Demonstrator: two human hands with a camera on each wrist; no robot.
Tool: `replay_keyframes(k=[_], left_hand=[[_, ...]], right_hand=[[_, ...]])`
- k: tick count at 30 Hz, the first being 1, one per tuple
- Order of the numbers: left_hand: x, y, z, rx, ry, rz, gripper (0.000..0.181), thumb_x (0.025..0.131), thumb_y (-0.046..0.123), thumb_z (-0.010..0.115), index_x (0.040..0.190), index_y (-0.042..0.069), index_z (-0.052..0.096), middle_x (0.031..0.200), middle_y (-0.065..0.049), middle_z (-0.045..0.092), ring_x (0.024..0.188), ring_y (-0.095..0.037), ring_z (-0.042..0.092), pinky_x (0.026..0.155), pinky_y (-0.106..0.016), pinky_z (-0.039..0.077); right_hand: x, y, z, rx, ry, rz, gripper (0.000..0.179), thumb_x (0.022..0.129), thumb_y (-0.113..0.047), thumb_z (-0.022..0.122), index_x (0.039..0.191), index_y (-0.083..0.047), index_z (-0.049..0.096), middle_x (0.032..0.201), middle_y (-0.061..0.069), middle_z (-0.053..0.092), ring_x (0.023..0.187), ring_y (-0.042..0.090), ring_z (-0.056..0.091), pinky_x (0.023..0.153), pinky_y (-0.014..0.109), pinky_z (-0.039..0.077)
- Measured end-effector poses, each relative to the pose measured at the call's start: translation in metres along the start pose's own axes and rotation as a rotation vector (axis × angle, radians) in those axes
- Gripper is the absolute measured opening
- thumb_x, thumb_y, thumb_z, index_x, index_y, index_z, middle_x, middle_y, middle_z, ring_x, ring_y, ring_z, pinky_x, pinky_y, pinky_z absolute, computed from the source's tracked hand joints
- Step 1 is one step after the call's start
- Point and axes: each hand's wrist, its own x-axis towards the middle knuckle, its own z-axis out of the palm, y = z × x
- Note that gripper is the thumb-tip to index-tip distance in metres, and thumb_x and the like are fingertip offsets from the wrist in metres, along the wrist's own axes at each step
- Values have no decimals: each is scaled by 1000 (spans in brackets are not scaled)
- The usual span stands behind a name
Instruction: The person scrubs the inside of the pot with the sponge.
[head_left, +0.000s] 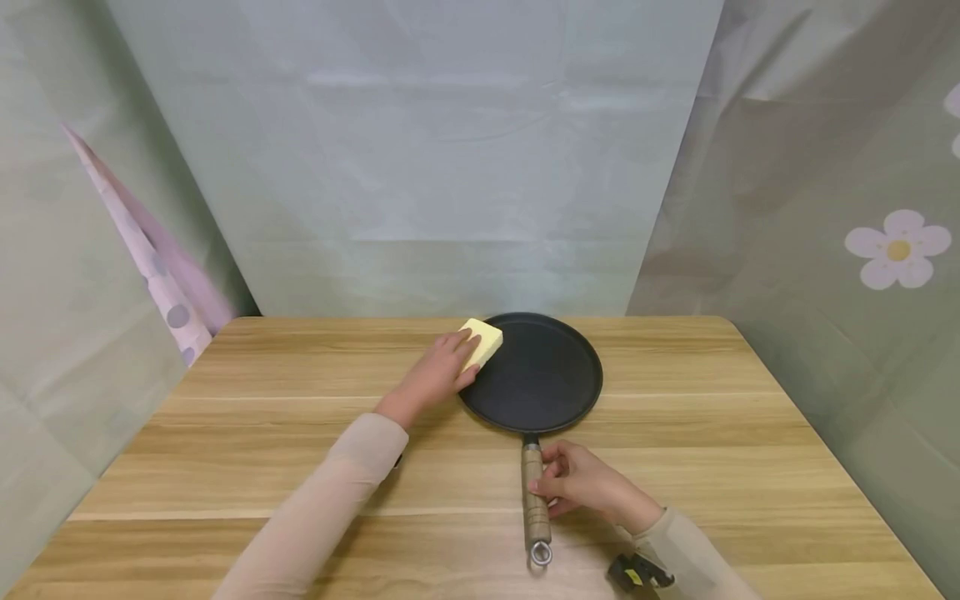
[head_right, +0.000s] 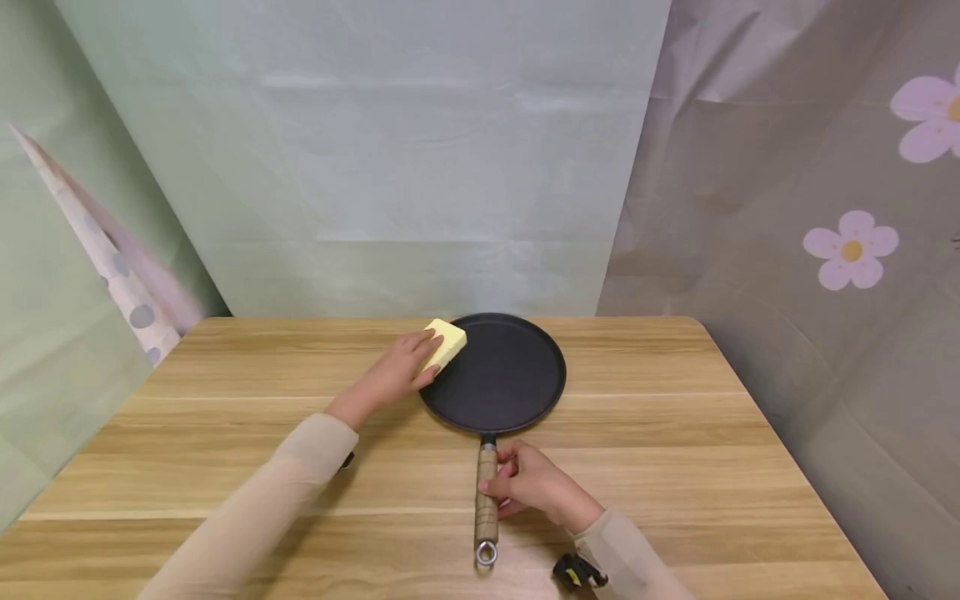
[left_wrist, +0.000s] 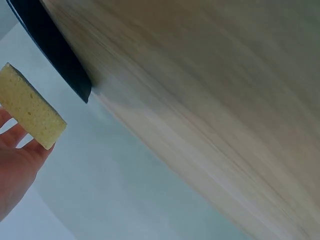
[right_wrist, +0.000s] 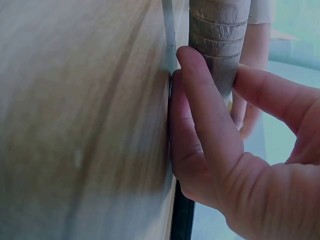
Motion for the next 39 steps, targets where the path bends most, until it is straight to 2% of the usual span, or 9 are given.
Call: replay_keyframes(k=[5, 13, 17, 30, 39], left_hand=[[7, 3, 7, -4, -47, 25, 51, 98, 21, 56, 141, -4, 44, 143, -25, 40, 130, -43, 39, 109, -49, 30], [12, 9, 13, -22, -159, 27, 52, 100, 25, 52, 145, 0, 40, 149, -23, 35, 135, -38, 33, 112, -47, 27], [14, 9, 16, -37, -169, 51, 51, 100, 24, 53, 143, -1, 42, 148, -24, 35, 134, -39, 34, 111, -48, 29], [18, 14, 22, -30, -254, 49, 52, 99, 25, 54, 144, 0, 41, 147, -25, 35, 135, -40, 33, 110, -48, 30], [16, 16, 22, -35, -276, 51, 54, 98, 24, 56, 144, 0, 41, 148, -25, 33, 136, -40, 32, 110, -47, 30]], right_hand=[[-1, -2, 0, -2, 3, 7, 49, 87, -2, 66, 122, 17, 38, 88, 14, 54, 70, 19, 62, 67, 40, 58], [-1, -2, 0, -11, -2, 11, 51, 87, -4, 67, 123, 16, 38, 89, 14, 55, 71, 19, 63, 67, 40, 58], [0, -2, 0, -18, 2, 14, 51, 87, -4, 67, 124, 16, 38, 89, 14, 55, 71, 19, 62, 67, 40, 58], [2, -1, 2, -7, 10, 12, 49, 86, -2, 67, 122, 16, 39, 88, 13, 54, 69, 19, 62, 66, 41, 58], [1, -2, 3, -1, 31, 16, 47, 85, -1, 67, 119, 16, 40, 86, 13, 55, 68, 19, 62, 65, 40, 58]])
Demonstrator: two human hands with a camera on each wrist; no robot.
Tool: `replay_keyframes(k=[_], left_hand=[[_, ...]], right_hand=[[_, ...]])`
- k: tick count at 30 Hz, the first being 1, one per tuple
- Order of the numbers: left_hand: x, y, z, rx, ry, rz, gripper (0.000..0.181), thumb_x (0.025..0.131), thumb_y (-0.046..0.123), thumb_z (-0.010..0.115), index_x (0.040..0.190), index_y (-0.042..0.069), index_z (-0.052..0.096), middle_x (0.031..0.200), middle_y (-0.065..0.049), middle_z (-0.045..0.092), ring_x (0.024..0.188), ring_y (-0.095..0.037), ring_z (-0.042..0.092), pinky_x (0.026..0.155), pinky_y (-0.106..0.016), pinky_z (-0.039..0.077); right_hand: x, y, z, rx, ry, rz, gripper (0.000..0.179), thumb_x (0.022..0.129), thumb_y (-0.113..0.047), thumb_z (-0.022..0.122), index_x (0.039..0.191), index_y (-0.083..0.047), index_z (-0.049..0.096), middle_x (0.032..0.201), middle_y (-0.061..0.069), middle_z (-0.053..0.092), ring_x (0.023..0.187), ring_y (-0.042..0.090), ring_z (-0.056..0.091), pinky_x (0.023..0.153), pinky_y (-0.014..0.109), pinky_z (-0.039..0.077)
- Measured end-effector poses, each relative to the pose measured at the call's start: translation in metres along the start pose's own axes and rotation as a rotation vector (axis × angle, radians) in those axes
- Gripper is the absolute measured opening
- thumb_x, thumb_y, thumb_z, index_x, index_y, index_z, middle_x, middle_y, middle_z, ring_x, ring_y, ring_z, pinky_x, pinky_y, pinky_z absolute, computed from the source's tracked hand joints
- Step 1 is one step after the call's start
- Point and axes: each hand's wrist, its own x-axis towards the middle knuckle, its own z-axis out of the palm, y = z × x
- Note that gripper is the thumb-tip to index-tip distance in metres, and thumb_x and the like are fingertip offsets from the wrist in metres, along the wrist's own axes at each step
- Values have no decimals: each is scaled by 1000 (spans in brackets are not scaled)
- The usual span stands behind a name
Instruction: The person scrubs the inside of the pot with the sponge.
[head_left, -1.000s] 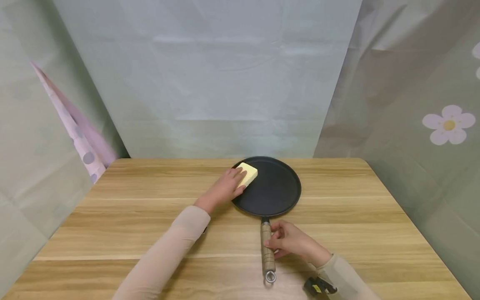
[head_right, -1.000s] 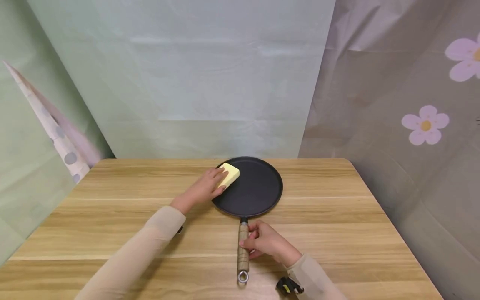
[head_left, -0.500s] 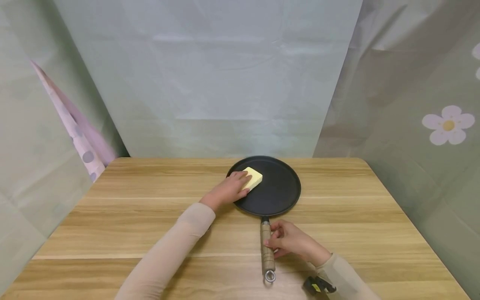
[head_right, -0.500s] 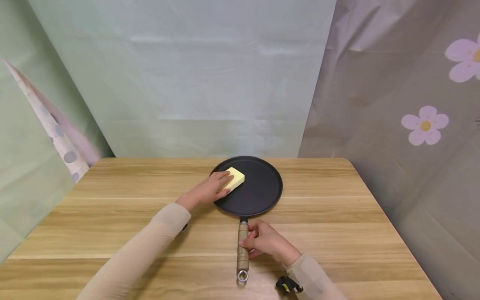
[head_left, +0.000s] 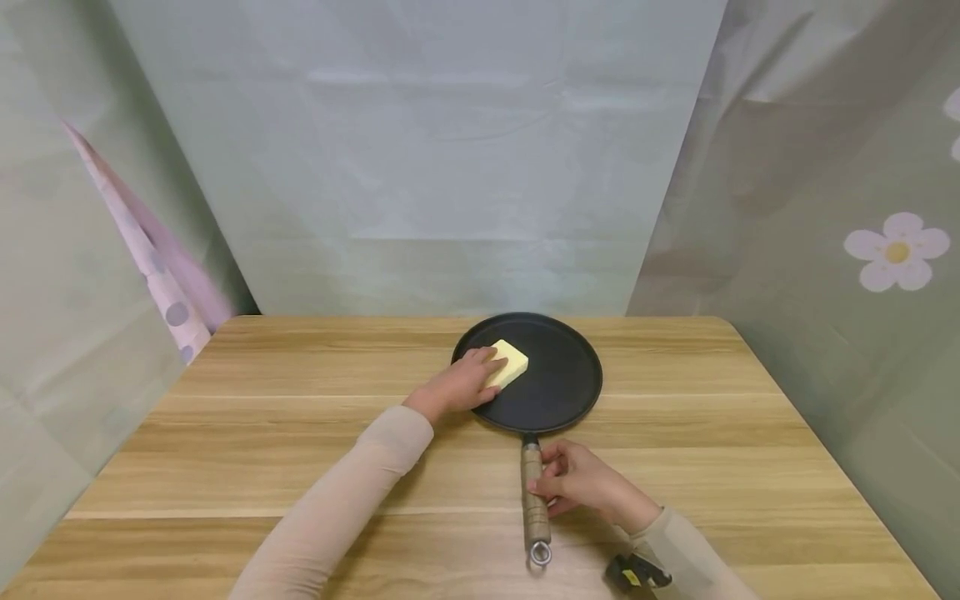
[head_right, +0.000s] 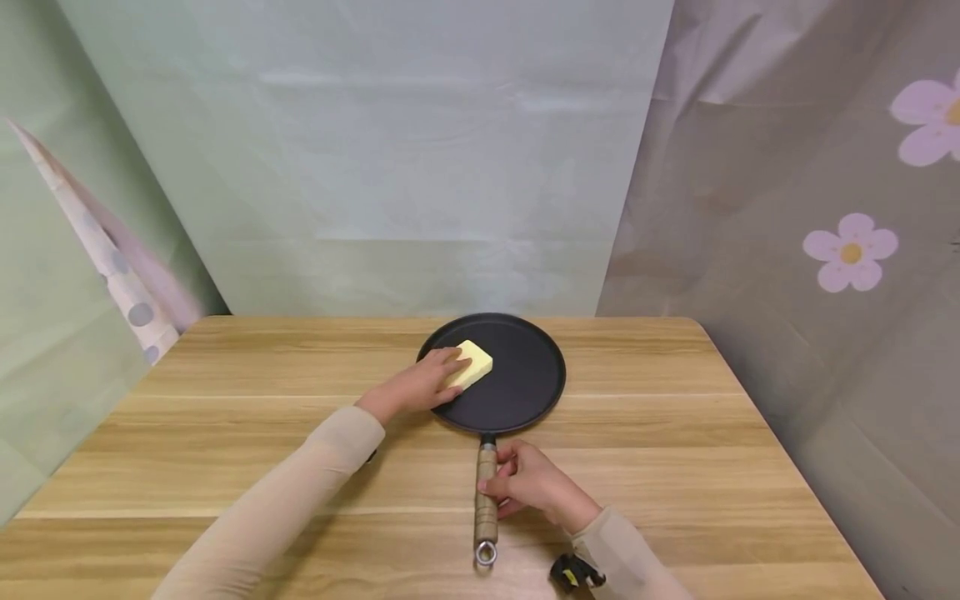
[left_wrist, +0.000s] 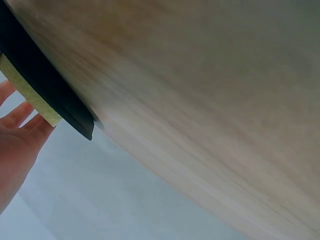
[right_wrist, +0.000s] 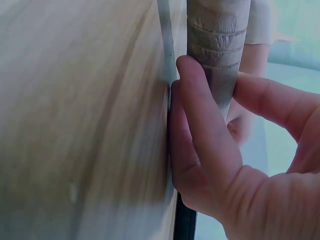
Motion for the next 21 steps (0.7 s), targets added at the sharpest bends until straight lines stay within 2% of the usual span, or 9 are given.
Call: replay_keyframes(k=[10, 21], left_hand=[[-4, 6, -5, -49, -36, -11, 54, 95, 26, 61, 143, 6, 45, 148, -20, 36, 137, -41, 31, 112, -46, 28], [-8, 14, -3, -104, -53, 30, 52, 93, 24, 64, 141, 8, 49, 148, -18, 38, 135, -40, 34, 110, -46, 31]], right_hand=[[1, -2, 0, 18, 6, 8, 44, 83, -1, 68, 116, 13, 42, 84, 12, 56, 67, 19, 62, 64, 40, 58], [1, 0, -1, 39, 3, 8, 42, 82, -1, 68, 113, 11, 42, 84, 11, 55, 68, 18, 62, 64, 40, 58]])
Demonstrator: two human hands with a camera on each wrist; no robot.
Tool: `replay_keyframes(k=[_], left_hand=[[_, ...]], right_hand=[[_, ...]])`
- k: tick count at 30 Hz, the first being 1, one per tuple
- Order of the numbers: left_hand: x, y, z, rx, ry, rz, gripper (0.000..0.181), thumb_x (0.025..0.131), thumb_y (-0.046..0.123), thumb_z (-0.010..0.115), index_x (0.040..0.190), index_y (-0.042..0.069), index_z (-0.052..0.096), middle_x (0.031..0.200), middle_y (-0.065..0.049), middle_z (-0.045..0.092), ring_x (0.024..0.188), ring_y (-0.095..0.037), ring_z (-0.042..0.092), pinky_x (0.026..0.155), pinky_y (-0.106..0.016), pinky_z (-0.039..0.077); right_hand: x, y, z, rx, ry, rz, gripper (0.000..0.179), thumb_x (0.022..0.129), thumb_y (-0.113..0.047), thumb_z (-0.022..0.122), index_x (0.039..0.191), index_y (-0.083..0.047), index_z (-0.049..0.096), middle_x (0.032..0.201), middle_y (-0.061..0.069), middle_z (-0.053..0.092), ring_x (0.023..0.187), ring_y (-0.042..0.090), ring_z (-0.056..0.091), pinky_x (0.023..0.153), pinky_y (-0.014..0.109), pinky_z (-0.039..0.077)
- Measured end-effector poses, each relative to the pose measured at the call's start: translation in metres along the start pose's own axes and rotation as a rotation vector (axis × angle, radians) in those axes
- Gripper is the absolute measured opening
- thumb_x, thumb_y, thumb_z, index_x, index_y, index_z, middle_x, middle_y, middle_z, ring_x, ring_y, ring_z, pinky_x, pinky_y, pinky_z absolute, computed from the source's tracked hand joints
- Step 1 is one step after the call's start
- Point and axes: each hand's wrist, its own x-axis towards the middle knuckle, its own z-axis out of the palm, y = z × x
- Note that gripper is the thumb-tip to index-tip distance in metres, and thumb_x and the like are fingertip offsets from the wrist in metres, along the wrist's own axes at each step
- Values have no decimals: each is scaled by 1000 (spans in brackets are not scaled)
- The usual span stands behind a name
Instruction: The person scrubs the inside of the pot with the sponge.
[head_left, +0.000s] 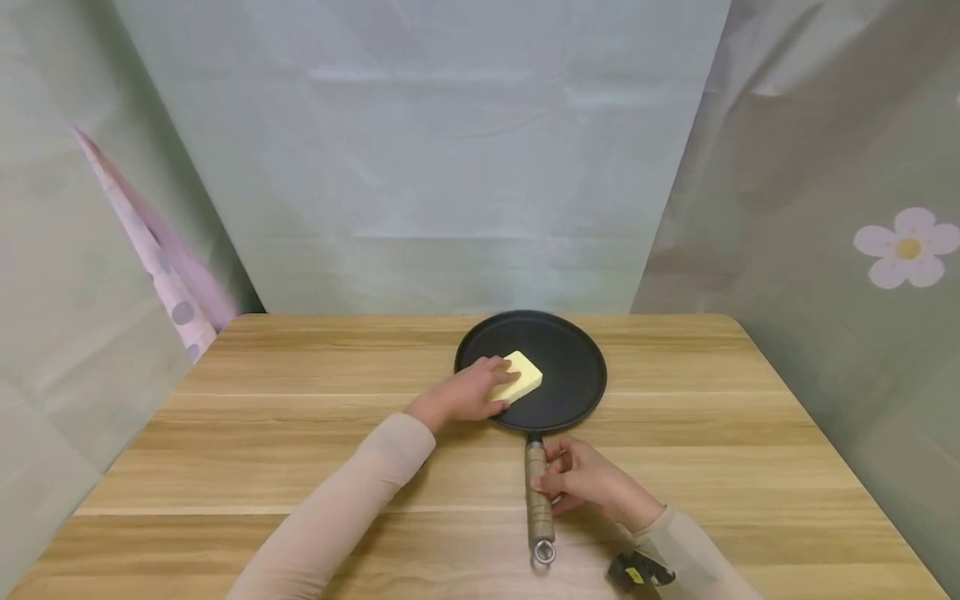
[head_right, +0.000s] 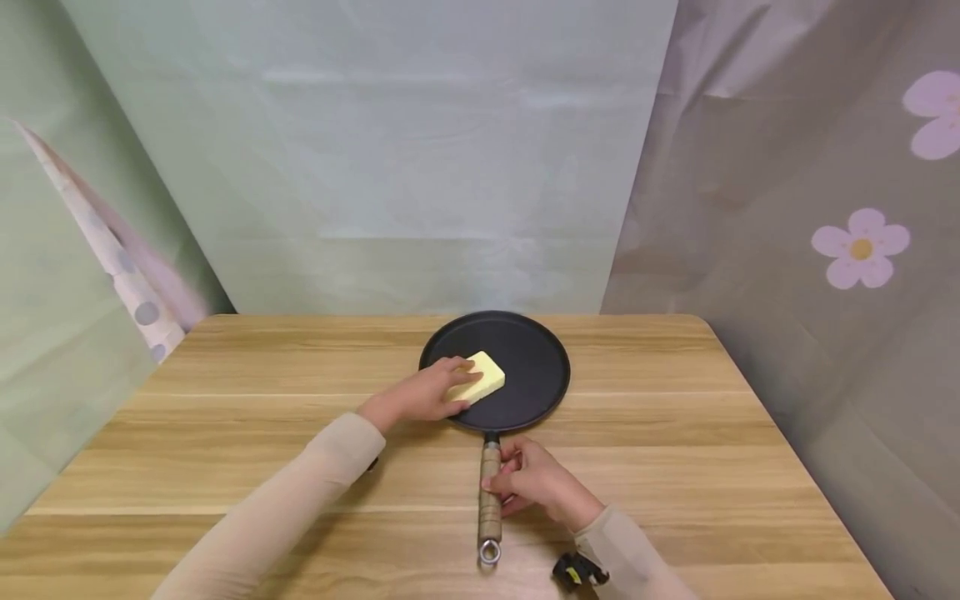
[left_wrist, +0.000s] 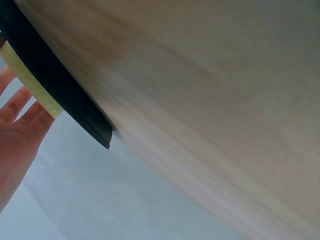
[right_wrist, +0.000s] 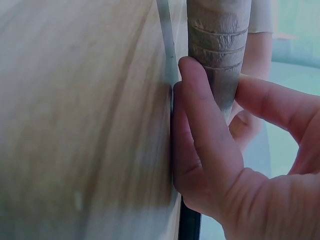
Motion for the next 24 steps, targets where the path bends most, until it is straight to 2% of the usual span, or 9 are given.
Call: replay_keyframes(k=[10, 17, 24], left_hand=[[0, 7, 5, 12, -2, 50, 47, 95, 23, 60, 139, 8, 52, 145, -16, 42, 131, -36, 40, 109, -43, 34], [-1, 13, 4, 21, 1, 80, 47, 96, 20, 59, 140, 7, 50, 145, -17, 43, 132, -34, 40, 111, -44, 30], [0, 16, 5, 10, 2, 94, 47, 95, 19, 60, 139, 7, 51, 145, -16, 43, 130, -33, 42, 107, -42, 36]], right_hand=[[0, 3, -1, 19, 3, 7, 43, 81, -1, 68, 113, 10, 41, 86, 12, 53, 69, 19, 60, 64, 41, 58], [0, 3, 0, 31, 4, -2, 43, 80, 0, 67, 112, 10, 41, 87, 12, 51, 69, 19, 60, 64, 40, 58], [0, 0, 0, 22, 2, -5, 43, 79, 0, 68, 111, 10, 41, 87, 12, 51, 69, 20, 60, 64, 40, 58]])
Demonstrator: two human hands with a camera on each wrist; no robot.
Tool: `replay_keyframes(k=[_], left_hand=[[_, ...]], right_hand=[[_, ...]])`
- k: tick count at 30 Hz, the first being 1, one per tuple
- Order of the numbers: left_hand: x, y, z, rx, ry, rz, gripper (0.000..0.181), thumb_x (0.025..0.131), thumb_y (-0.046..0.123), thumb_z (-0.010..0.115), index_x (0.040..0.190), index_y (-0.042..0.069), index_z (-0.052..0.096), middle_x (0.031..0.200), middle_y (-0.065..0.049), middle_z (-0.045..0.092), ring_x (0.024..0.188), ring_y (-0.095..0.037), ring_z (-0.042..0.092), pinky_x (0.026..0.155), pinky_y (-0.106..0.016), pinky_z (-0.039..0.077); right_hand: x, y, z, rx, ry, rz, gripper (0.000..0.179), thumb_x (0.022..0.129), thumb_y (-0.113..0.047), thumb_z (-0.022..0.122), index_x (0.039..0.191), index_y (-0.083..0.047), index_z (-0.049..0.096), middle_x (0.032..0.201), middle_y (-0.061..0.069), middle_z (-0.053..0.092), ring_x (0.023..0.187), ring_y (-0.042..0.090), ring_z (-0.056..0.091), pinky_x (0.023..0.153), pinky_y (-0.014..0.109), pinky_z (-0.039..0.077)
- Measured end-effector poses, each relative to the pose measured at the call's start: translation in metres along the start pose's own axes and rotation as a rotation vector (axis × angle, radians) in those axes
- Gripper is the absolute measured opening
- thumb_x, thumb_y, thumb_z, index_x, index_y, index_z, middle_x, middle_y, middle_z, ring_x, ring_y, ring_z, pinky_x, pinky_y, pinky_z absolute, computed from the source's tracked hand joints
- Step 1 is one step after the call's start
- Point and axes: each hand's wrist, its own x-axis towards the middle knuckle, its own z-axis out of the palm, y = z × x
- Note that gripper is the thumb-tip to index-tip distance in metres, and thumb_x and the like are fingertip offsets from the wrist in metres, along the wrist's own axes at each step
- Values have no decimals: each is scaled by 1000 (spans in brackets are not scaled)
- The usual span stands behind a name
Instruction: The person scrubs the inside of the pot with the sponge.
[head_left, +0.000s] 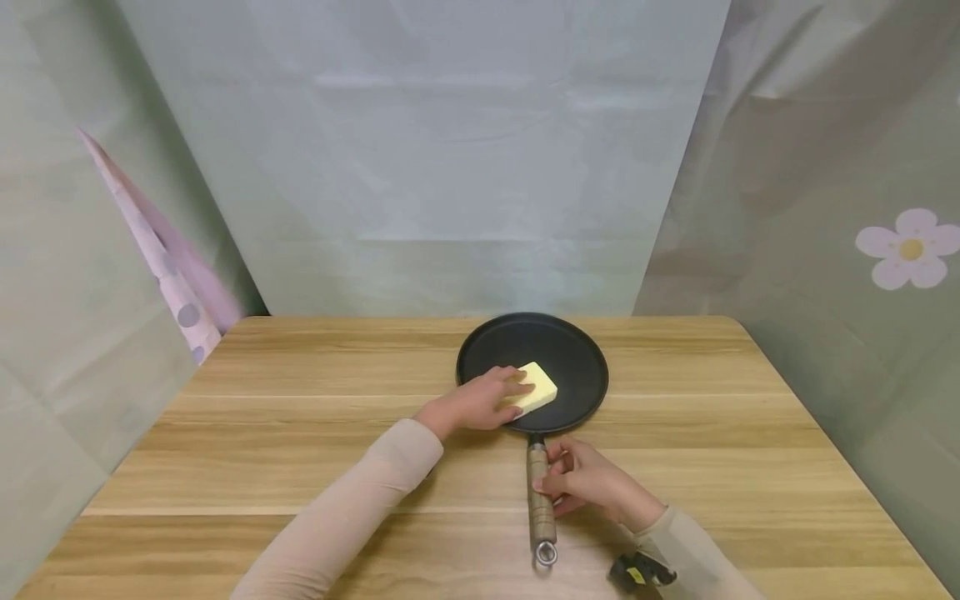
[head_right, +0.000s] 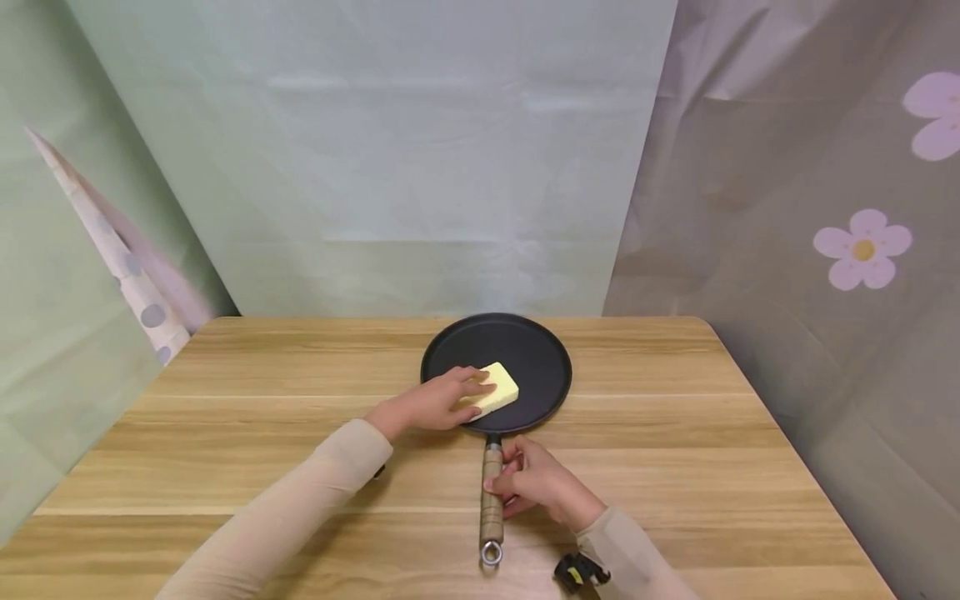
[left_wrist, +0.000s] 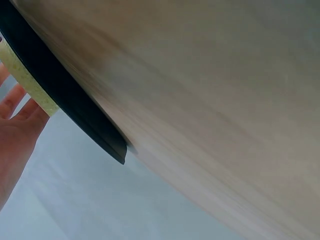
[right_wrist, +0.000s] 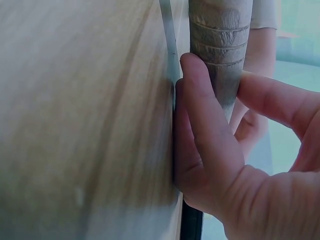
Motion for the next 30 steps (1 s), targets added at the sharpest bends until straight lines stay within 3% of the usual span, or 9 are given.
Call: replay_keyframes(k=[12, 30], left_hand=[[4, 3, 3, 11, -15, 6, 48, 96, 23, 60, 142, 10, 49, 147, -14, 41, 131, -31, 41, 107, -41, 35], [17, 20, 7, 20, -48, 35, 48, 96, 24, 60, 141, 11, 50, 146, -10, 42, 130, -27, 42, 107, -36, 37]], right_hand=[[1, -2, -2, -9, -13, 6, 42, 80, -1, 68, 111, 9, 41, 88, 14, 51, 71, 20, 60, 64, 41, 58], [3, 0, -2, -6, -12, 9, 40, 79, 1, 67, 108, 8, 40, 87, 14, 51, 69, 20, 59, 62, 40, 58]])
